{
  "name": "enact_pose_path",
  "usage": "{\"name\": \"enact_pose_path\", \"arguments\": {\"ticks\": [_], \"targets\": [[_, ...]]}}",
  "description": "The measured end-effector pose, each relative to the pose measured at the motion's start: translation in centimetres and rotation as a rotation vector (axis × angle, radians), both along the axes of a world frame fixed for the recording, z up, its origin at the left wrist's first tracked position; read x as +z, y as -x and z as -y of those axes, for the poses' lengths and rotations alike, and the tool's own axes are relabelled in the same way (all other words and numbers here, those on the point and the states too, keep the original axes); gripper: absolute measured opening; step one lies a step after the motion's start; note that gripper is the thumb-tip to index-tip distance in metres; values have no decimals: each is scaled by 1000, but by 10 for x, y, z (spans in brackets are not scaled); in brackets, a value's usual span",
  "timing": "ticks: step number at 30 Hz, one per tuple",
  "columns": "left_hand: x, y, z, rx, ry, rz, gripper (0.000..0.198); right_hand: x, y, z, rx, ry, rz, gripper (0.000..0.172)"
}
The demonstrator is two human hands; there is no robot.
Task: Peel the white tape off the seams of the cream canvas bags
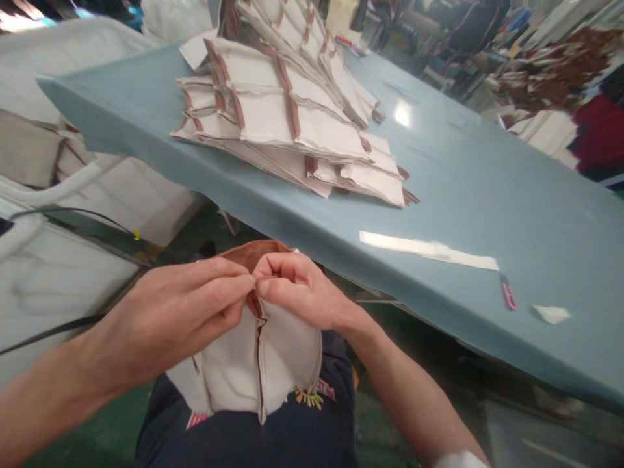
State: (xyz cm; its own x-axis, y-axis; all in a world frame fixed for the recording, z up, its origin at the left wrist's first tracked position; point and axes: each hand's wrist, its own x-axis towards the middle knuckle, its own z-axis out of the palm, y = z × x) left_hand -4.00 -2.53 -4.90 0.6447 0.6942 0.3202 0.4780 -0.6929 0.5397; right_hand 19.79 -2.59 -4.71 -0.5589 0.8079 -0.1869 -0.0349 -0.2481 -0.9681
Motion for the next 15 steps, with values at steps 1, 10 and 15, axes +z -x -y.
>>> {"name": "enact_pose_path", "arguments": {"ticks": [1, 10, 15], "targets": [[3, -2, 3, 17, -43, 2, 24, 1, 0, 2, -2, -36, 23, 24], [33, -1, 1, -29, 89, -93, 26, 6, -8, 10, -95, -595, 310, 13], [43, -5, -12, -185, 202, -118, 44, 3, -11, 12, -86, -769, 341, 11]]}}
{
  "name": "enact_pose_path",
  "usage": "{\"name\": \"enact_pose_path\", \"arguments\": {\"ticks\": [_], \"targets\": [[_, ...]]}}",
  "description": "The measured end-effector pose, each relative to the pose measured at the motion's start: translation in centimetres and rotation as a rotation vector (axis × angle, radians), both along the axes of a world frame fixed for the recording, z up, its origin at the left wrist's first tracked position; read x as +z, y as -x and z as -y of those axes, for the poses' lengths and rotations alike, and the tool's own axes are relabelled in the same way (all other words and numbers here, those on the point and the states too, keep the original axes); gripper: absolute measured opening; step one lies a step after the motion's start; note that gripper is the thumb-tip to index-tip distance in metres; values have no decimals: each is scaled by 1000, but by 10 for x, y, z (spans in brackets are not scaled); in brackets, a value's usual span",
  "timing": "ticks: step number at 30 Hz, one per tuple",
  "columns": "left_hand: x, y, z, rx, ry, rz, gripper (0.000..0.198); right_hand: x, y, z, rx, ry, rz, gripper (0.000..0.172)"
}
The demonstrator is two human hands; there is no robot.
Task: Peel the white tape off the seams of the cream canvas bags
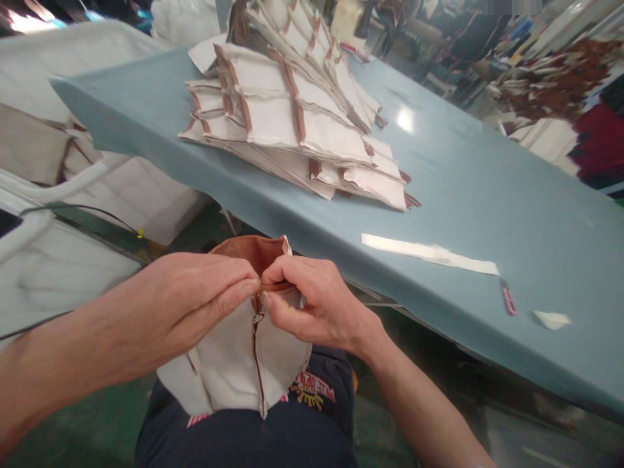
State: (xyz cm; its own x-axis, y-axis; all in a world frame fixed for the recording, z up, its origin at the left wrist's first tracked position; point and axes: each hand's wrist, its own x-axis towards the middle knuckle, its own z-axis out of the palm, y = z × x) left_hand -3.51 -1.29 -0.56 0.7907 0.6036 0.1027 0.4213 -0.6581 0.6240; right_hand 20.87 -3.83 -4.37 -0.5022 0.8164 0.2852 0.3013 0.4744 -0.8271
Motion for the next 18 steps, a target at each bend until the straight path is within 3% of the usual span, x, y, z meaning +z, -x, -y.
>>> {"name": "enact_pose_path", "arguments": {"ticks": [12, 18], "targets": [[-17, -2, -11, 17, 135, 91, 35, -1, -6, 3, 10, -83, 67, 10], [-24, -7, 3, 129, -347, -5, 31, 1, -7, 1, 1, -47, 42, 21]]}}
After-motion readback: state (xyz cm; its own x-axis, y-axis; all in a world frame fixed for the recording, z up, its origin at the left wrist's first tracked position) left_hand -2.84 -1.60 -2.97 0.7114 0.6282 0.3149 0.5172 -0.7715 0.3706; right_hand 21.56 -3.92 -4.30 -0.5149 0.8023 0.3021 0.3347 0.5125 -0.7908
